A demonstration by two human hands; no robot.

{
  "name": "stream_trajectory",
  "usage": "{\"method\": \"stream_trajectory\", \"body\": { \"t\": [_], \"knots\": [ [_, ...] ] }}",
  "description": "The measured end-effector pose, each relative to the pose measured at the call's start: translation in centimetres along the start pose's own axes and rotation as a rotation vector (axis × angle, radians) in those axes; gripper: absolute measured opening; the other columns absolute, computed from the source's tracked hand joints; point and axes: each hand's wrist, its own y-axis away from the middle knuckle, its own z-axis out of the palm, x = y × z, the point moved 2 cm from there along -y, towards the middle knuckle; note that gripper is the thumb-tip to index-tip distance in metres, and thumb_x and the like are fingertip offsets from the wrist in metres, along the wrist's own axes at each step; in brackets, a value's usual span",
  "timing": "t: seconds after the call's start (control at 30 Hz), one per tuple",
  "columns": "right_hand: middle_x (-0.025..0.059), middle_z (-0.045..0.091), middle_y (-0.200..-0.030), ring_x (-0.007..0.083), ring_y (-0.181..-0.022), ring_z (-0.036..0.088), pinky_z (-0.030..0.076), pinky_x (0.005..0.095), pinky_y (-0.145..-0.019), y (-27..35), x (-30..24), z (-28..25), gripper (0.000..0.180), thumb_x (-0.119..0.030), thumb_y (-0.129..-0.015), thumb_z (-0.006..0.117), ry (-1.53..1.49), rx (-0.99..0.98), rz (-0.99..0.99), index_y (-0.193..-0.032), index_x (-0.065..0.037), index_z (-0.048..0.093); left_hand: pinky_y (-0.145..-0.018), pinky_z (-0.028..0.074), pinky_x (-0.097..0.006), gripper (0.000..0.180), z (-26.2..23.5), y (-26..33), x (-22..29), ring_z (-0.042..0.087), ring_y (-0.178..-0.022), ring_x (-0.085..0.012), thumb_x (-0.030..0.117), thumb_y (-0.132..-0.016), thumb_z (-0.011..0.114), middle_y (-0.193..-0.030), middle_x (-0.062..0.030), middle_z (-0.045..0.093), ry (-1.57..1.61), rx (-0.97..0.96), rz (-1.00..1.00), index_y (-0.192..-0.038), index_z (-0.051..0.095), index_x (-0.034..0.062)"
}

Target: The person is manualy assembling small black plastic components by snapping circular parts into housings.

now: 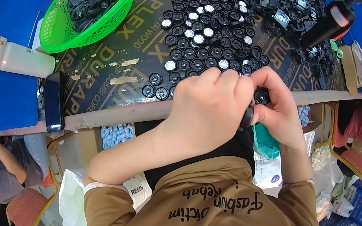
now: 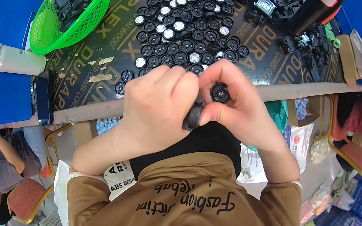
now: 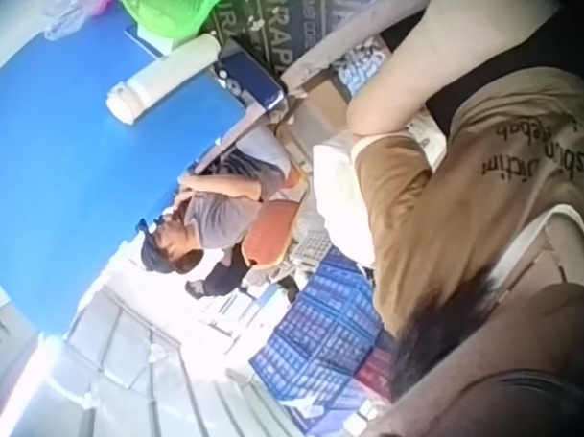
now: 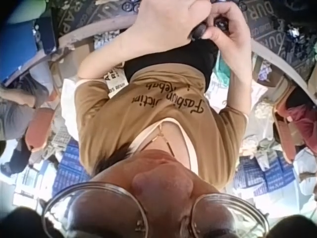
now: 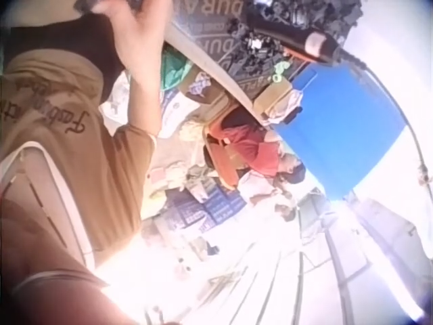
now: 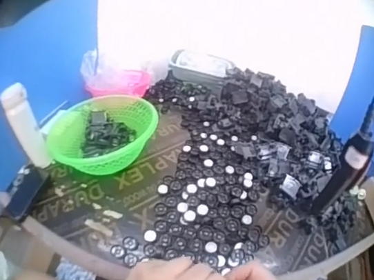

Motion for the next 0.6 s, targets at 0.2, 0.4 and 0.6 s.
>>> {"method": "stream_trajectory", "body": {
  "t": [0.2, 0.4, 0.6],
  "knots": [
    [0.0046, 0.043, -0.096, 0.0089, -0.079, 0.044, 0.039, 0.0225, -0.071, -1.3, 1.6, -0.7, 0.038, -0.002, -0.079, 0.061, -0.36, 0.045, -0.061, -0.108, -0.007, 0.037, -0.056, 0.044, -0.028, 0.059, 2.6, 0.4, -3.5, 0.054, -0.063, -0.0146, 0.025, -0.075, 0.073, -0.078, -0.0053, 0.052, 1.044, -0.057, -0.462, -0.112, 0.032, 0.0044],
    [0.0097, 0.058, -0.09, 0.0124, -0.075, 0.054, 0.042, 0.0225, -0.062, 0.3, 2.4, -0.3, 0.015, -0.002, -0.076, 0.063, -0.003, 0.246, -0.172, -0.088, 0.0, 0.055, -0.047, 0.041, -0.025, 0.038, 2.3, 0.9, -4.1, 0.053, -0.051, -0.0169, 0.033, -0.092, 0.038, -0.075, -0.0115, 0.058, 1.834, -0.099, -0.717, -0.122, 0.039, 0.009],
    [0.0088, 0.06, -0.088, 0.0145, -0.072, 0.057, 0.045, 0.0239, -0.062, 0.3, 1.1, 1.5, 0.019, 0.002, -0.066, 0.07, 0.252, 0.305, -0.297, -0.083, 0.001, 0.061, -0.061, 0.045, -0.03, 0.026, 4.0, 0.7, -4.8, 0.055, -0.067, -0.0166, 0.027, -0.092, 0.05, -0.089, -0.0121, 0.057, 2.226, 0.184, -0.835, -0.108, 0.048, 0.0078]
  ]
}}
